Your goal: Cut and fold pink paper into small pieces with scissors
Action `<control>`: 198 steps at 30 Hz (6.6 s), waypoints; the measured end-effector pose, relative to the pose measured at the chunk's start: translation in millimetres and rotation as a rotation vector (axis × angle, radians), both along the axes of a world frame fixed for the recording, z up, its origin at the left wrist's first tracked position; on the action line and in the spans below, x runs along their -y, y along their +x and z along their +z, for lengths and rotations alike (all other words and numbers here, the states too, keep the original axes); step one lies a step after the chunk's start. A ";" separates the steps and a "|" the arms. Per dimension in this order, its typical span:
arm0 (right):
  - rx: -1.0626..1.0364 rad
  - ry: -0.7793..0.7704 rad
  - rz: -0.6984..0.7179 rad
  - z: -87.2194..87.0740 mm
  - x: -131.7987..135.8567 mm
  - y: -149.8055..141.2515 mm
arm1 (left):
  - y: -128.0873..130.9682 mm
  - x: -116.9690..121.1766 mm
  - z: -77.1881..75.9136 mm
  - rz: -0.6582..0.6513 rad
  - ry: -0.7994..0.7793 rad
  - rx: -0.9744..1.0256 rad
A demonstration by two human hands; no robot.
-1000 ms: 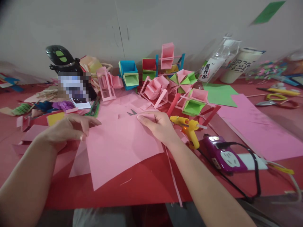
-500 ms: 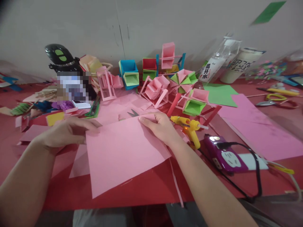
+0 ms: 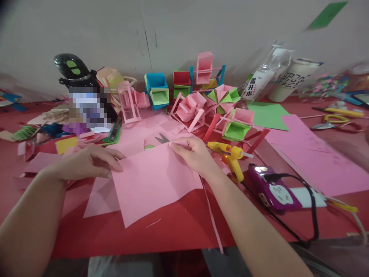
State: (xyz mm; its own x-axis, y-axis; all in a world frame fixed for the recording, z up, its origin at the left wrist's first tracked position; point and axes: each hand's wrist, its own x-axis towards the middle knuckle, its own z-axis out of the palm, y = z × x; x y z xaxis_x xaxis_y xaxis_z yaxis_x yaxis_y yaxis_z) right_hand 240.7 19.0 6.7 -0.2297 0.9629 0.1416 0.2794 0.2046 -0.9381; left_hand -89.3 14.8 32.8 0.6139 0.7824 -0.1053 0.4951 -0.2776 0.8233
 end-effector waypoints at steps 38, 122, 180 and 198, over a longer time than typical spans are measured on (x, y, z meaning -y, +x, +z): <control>-0.104 -0.084 -0.074 -5.2 11.3 -11.3 | 55.1 12.1 -6.0 0.719 0.124 0.400; -0.165 -0.156 0.103 -8.1 19.2 -34.6 | 89.1 3.9 -32.3 0.742 -0.028 0.615; 0.210 -0.068 0.506 11.5 6.8 -1.6 | 21.7 2.9 -4.6 0.091 -0.097 0.209; 0.091 -0.103 0.263 0.7 6.7 -5.7 | 44.7 -0.5 -11.6 0.598 0.075 0.372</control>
State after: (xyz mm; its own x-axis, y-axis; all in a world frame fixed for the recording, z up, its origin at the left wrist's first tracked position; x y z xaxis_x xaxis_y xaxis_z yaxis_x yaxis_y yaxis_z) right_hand 235.1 12.3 7.4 -0.4805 0.8769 0.0134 0.3130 0.1857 -0.9314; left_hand -44.6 15.3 21.2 0.0615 0.9936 0.0952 0.2695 -0.1084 0.9569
